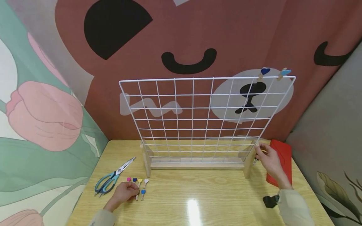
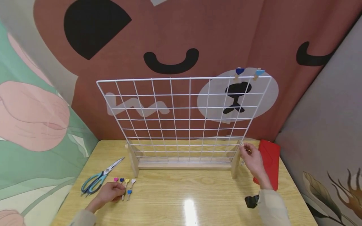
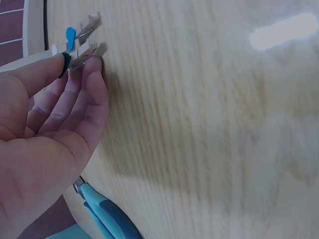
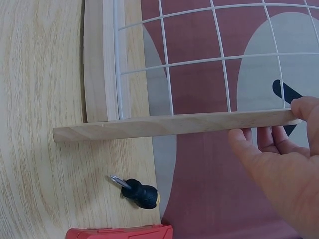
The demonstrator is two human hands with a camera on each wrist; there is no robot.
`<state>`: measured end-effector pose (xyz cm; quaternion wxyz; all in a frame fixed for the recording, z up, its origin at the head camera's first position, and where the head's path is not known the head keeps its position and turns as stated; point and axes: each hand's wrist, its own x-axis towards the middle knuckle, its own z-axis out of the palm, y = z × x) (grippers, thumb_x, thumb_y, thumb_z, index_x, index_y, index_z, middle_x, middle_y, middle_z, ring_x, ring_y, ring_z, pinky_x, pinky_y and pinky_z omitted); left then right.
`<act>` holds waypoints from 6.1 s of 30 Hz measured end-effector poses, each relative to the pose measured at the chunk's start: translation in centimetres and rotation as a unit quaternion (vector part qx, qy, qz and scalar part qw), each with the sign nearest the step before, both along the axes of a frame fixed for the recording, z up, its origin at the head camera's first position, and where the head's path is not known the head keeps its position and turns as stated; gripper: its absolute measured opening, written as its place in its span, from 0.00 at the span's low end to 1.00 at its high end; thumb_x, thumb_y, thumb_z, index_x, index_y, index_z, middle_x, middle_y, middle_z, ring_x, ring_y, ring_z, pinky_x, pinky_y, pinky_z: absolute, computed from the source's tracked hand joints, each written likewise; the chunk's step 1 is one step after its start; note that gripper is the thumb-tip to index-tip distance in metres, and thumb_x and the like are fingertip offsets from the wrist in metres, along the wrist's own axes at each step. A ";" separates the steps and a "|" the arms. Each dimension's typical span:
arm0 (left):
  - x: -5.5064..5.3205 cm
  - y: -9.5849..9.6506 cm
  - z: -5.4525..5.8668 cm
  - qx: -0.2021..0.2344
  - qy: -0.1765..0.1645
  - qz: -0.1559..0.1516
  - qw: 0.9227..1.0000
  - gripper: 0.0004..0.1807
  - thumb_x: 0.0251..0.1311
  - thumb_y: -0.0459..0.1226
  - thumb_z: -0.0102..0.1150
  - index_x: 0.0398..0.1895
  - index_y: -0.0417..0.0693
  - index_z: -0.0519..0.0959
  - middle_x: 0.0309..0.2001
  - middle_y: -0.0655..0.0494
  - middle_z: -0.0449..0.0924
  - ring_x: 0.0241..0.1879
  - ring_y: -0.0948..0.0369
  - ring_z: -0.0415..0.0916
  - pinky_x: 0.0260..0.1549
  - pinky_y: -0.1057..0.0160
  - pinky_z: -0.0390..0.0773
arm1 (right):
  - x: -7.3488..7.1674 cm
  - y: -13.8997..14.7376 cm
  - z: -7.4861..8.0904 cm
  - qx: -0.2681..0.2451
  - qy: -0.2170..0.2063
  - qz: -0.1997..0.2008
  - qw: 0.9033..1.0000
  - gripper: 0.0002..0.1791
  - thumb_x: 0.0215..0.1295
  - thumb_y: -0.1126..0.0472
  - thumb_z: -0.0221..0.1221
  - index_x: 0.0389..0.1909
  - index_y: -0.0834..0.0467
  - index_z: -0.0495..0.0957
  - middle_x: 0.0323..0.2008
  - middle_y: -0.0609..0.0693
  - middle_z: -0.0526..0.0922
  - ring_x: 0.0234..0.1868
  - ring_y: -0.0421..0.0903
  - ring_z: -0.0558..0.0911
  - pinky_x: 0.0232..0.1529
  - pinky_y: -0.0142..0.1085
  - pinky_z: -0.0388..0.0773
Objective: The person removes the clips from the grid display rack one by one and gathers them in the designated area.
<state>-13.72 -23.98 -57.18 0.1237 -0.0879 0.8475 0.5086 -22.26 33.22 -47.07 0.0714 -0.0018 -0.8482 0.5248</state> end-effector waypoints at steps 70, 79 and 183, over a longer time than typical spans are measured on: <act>-7.3 13.9 26.1 0.033 0.261 -0.244 0.933 0.07 0.63 0.38 0.62 0.40 0.45 0.83 0.31 0.54 0.82 0.29 0.59 0.80 0.30 0.58 0.80 | 0.1 -0.2 0.2 0.004 -0.020 0.011 1.000 0.31 0.76 0.51 0.44 0.62 0.75 0.61 0.56 0.71 0.68 0.42 0.26 0.72 0.42 0.22 0.76; -8.5 19.2 30.4 -0.018 0.311 -0.300 0.902 0.05 0.62 0.39 0.62 0.39 0.50 0.83 0.32 0.62 0.82 0.30 0.64 0.77 0.30 0.64 0.76 | 0.2 0.0 0.1 0.002 -0.024 0.014 1.000 0.32 0.76 0.50 0.44 0.63 0.75 0.59 0.58 0.71 0.67 0.42 0.21 0.70 0.42 0.23 0.76; -12.7 35.4 43.2 -0.168 0.331 -0.256 0.893 0.10 0.68 0.40 0.55 0.45 0.54 0.84 0.41 0.66 0.79 0.38 0.70 0.73 0.35 0.77 0.69 | 1.2 -1.1 0.4 -0.021 -0.007 0.001 1.000 0.27 0.75 0.53 0.46 0.58 0.75 0.63 0.53 0.69 0.70 0.41 0.23 0.73 0.41 0.21 0.76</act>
